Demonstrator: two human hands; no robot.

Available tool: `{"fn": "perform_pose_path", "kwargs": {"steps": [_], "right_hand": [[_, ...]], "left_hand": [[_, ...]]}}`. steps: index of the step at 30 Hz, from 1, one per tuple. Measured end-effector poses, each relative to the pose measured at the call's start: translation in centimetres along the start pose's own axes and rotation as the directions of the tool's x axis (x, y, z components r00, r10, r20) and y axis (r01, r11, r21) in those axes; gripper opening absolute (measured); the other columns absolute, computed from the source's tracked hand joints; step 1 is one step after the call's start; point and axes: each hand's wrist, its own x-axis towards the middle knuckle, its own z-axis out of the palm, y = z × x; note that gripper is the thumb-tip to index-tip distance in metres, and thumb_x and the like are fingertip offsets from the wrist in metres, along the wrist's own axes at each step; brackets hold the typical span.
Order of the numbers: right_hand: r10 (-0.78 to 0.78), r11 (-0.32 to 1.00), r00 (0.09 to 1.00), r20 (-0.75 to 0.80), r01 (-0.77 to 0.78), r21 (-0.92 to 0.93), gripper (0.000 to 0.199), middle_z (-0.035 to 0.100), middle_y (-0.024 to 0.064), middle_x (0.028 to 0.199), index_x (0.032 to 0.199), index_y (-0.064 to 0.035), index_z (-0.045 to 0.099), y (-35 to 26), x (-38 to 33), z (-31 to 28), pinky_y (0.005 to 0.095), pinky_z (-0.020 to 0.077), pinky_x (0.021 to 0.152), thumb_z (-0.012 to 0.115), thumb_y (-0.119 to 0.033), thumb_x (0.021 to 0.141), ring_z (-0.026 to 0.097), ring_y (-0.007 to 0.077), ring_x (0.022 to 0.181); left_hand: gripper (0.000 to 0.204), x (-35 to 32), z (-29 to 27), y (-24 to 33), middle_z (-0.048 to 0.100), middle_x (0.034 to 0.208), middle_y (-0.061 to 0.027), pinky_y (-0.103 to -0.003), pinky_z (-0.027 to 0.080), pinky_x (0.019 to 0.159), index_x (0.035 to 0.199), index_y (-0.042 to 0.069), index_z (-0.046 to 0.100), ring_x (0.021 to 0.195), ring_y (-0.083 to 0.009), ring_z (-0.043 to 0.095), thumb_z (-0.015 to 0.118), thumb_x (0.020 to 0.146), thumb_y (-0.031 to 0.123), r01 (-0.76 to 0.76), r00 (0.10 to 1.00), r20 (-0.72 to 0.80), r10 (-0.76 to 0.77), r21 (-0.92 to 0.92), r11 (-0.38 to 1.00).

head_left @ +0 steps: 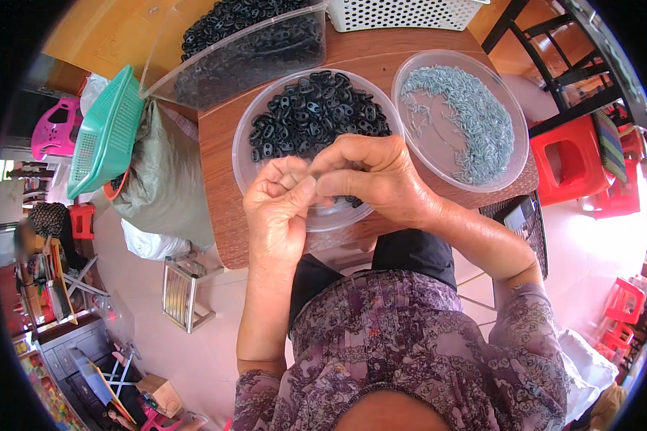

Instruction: The person assembles small rubber or plastic grommets with metal rings by hand.

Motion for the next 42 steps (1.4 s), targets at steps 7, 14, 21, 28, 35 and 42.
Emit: {"fn": "perform_pose_path", "kwargs": {"steps": [7, 14, 21, 28, 35, 42], "right_hand": [[-0.281, 0.847, 0.956, 0.086, 0.289, -0.447, 0.004, 0.058, 0.0021, 0.071, 0.073, -0.0044, 0.062, 0.7, -0.1, -0.8, 0.0263, 0.0408, 0.062, 0.062, -0.002, 0.069, 0.051, 0.0136, 0.066], [-0.476, 0.670, 0.876, 0.081, 0.421, -0.611, 0.009, 0.054, 0.0097, 0.070, 0.074, -0.0009, 0.059, 1.3, -1.3, 0.5, 0.0363, 0.0424, 0.059, 0.061, -0.004, 0.066, 0.050, 0.0285, 0.067], [-0.445, 0.689, 0.895, 0.028, 0.362, -0.628, 0.019, 0.054, 0.0118, 0.073, 0.083, 0.0010, 0.059, 1.3, -2.7, 0.4, 0.0377, 0.0430, 0.059, 0.059, 0.000, 0.064, 0.050, 0.0298, 0.067], [-0.441, 0.424, 0.891, -0.112, 0.097, -0.901, 0.014, 0.058, 0.0131, 0.075, 0.083, -0.0047, 0.062, 0.4, -2.3, -9.5, 0.0386, 0.0457, 0.064, 0.060, -0.003, 0.069, 0.055, 0.0317, 0.072], [-0.288, 0.148, 0.955, -0.073, -0.030, -0.988, 0.009, 0.058, 0.0099, 0.073, 0.078, -0.0075, 0.064, 2.1, -1.4, -15.9, 0.0381, 0.0436, 0.069, 0.061, -0.008, 0.070, 0.055, 0.0292, 0.079], [-0.196, 0.152, 0.980, -0.040, -0.010, -0.988, 0.009, 0.057, 0.0089, 0.072, 0.078, -0.0078, 0.063, 2.3, -1.6, -15.8, 0.0368, 0.0438, 0.070, 0.062, -0.008, 0.069, 0.054, 0.0282, 0.079]], "left_hand": [[0.022, -1.8, 1.6, 0.2, 0.062, 0.078, -0.0111, -0.026, 0.049, 0.060, 0.093, -0.007, 0.055, 0.063, -0.0174, 0.060, 0.065, 0.075, -0.001, -0.030, 0.991, -0.127, 0.051, 0.163, 0.986], [0.023, -2.5, 1.4, -0.6, 0.062, 0.078, -0.0119, -0.030, 0.054, 0.061, 0.095, -0.007, 0.054, 0.067, -0.0174, 0.061, 0.064, 0.073, -0.006, -0.091, 0.985, -0.127, 0.113, 0.167, 0.982], [0.024, -2.4, 2.3, -1.3, 0.061, 0.080, -0.0091, -0.028, 0.053, 0.061, 0.097, -0.007, 0.055, 0.068, -0.0152, 0.060, 0.064, 0.075, -0.004, -0.096, 0.965, -0.214, 0.149, 0.239, 0.966], [0.017, -2.7, 1.4, -1.5, 0.058, 0.077, -0.0042, -0.022, 0.048, 0.063, 0.091, -0.004, 0.059, 0.066, -0.0104, 0.055, 0.065, 0.080, 0.008, -0.244, 0.951, -0.035, 0.307, 0.525, 0.815], [0.015, -2.6, 1.1, -2.0, 0.059, 0.075, -0.0059, -0.023, 0.047, 0.061, 0.088, -0.003, 0.058, 0.063, -0.0107, 0.054, 0.064, 0.080, 0.008, -0.210, 0.959, -0.036, 0.282, 0.576, 0.790], [0.014, -2.4, 1.0, -2.1, 0.060, 0.075, -0.0064, -0.022, 0.047, 0.060, 0.087, -0.004, 0.059, 0.061, -0.0108, 0.054, 0.064, 0.080, 0.008, -0.214, 0.961, -0.023, 0.274, 0.564, 0.798]]}}
